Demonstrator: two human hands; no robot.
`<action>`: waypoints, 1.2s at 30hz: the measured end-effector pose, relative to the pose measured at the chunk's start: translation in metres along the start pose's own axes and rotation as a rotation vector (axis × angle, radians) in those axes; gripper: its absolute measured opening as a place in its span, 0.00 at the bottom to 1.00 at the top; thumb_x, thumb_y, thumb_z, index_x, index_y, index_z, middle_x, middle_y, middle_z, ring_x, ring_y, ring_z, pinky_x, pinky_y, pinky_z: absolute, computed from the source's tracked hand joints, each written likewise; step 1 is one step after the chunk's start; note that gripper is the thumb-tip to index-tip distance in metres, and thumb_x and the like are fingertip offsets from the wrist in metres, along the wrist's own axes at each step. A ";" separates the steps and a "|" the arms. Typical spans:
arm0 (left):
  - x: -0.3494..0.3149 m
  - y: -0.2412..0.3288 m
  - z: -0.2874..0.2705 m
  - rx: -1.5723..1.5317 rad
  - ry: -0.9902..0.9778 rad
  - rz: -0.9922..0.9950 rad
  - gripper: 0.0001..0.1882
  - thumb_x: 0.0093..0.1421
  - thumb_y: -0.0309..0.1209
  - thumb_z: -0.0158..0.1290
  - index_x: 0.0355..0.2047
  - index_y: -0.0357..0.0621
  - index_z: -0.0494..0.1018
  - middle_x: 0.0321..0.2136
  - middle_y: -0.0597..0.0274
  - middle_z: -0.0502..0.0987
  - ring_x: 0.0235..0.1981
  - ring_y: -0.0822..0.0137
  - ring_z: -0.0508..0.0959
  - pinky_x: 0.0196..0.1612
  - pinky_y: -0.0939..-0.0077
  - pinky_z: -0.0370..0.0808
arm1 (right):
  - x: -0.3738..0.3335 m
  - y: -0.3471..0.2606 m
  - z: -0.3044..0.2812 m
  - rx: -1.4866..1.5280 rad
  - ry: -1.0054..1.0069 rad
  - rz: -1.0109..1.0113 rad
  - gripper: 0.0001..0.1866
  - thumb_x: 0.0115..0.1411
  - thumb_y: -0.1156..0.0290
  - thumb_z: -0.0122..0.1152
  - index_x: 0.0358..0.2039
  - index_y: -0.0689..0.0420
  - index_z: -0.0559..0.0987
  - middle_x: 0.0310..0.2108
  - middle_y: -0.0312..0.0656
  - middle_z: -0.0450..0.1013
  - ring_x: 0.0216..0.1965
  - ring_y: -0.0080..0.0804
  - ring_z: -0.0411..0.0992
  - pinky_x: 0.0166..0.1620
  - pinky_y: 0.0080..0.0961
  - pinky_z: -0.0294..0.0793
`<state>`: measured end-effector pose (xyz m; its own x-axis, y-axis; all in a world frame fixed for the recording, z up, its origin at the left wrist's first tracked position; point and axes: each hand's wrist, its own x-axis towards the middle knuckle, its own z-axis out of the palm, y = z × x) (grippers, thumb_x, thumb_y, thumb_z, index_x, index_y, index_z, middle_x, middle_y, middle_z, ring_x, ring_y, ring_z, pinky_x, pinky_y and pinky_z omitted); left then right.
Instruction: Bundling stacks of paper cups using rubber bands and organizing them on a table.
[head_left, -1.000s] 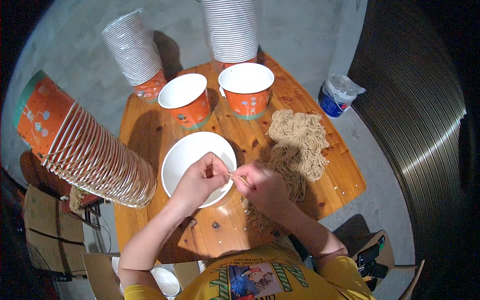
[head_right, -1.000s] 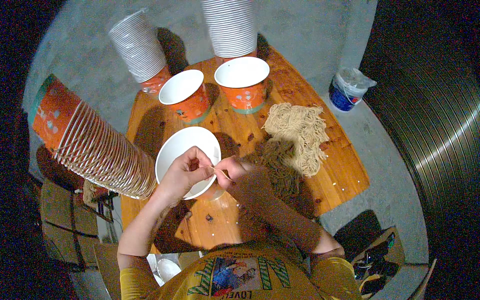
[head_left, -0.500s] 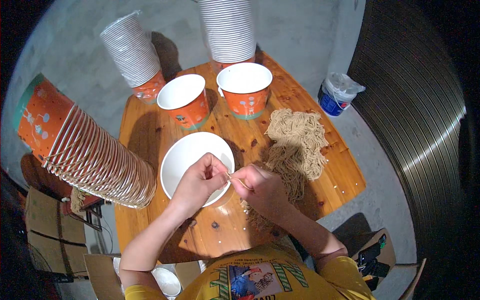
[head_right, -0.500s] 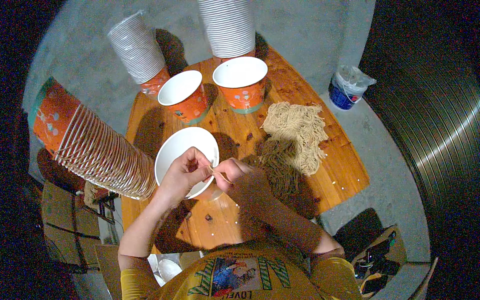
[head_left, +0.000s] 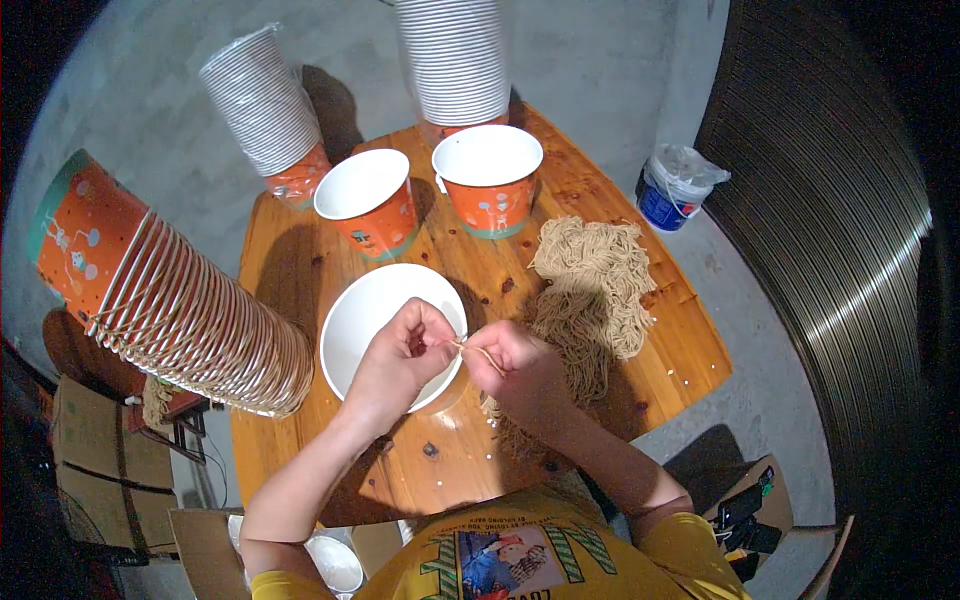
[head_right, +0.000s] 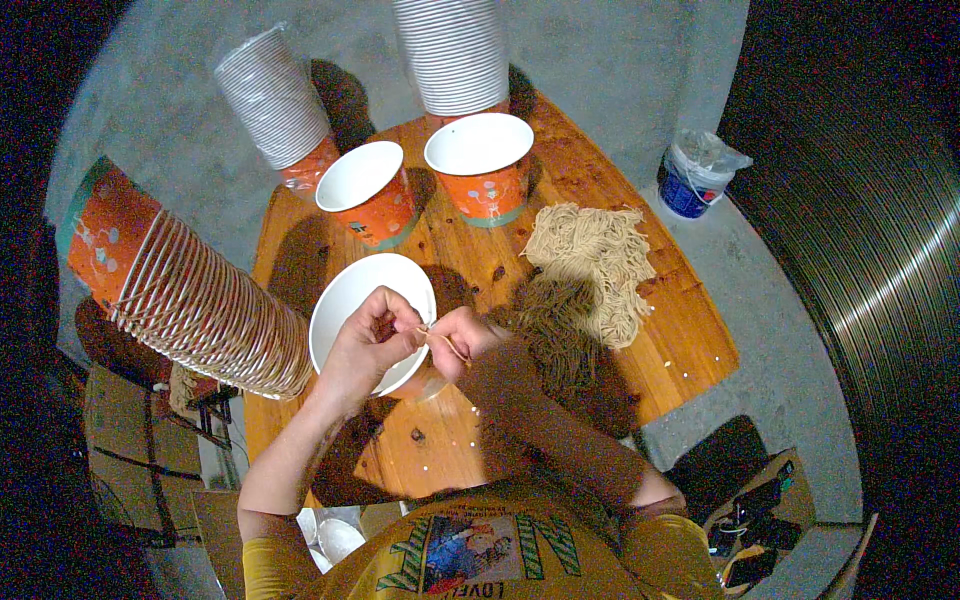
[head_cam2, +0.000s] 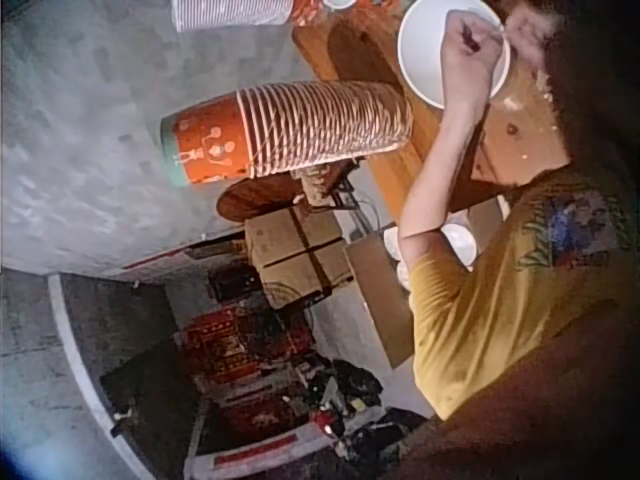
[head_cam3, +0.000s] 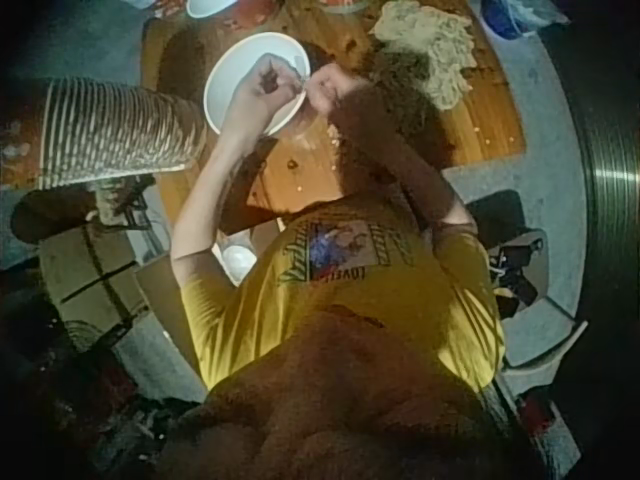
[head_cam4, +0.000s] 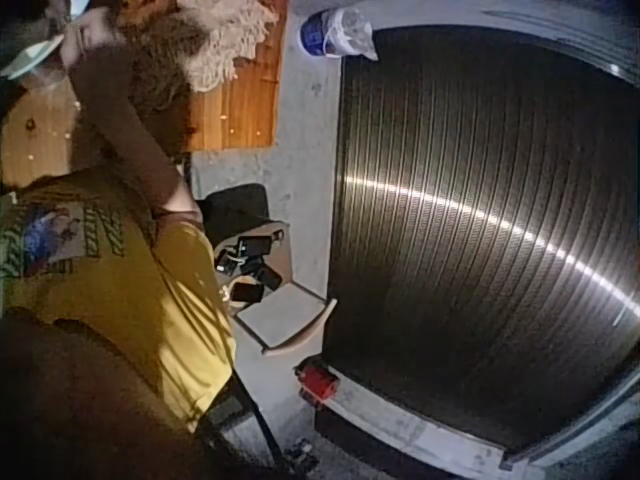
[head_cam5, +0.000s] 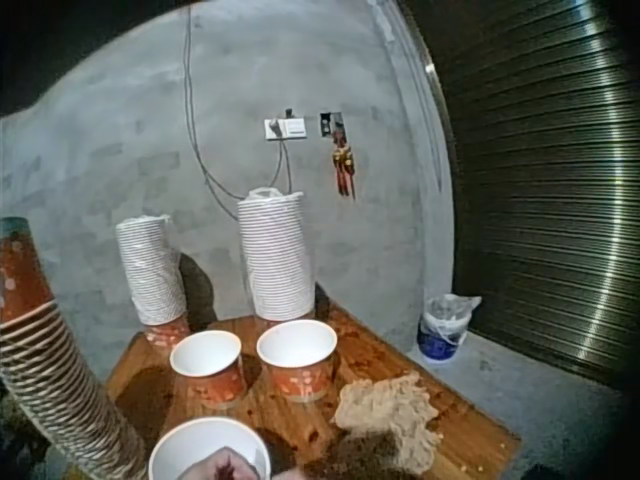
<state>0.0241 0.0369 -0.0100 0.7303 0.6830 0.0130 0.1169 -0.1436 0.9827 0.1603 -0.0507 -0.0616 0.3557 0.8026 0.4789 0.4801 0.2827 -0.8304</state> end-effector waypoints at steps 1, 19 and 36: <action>0.000 0.003 0.001 -0.008 -0.004 0.002 0.07 0.56 0.20 0.51 0.32 0.43 0.66 0.27 0.73 0.67 0.30 0.82 0.67 0.37 0.87 0.65 | -0.001 0.004 0.002 0.105 -0.031 0.099 0.04 0.54 0.78 0.59 0.28 0.60 0.72 0.16 0.32 0.67 0.18 0.14 0.64 0.21 0.16 0.64; -0.002 0.005 0.000 0.133 -0.041 0.075 0.13 0.60 0.21 0.48 0.44 0.40 0.62 0.28 0.68 0.70 0.33 0.78 0.70 0.41 0.83 0.67 | 0.007 0.002 0.001 -0.052 0.097 -0.149 0.07 0.52 0.79 0.59 0.32 0.58 0.72 0.22 0.34 0.68 0.20 0.16 0.65 0.22 0.16 0.64; 0.006 0.007 -0.002 -0.082 -0.089 -0.037 0.13 0.60 0.20 0.48 0.44 0.38 0.60 0.29 0.66 0.71 0.33 0.77 0.70 0.41 0.85 0.66 | 0.031 -0.008 -0.038 -0.519 -0.210 -0.541 0.08 0.47 0.77 0.61 0.29 0.53 0.74 0.28 0.34 0.71 0.28 0.31 0.73 0.28 0.25 0.74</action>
<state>0.0282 0.0418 -0.0031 0.7836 0.6201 -0.0369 0.0926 -0.0579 0.9940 0.1976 -0.0483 -0.0293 -0.1694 0.7208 0.6722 0.8760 0.4226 -0.2325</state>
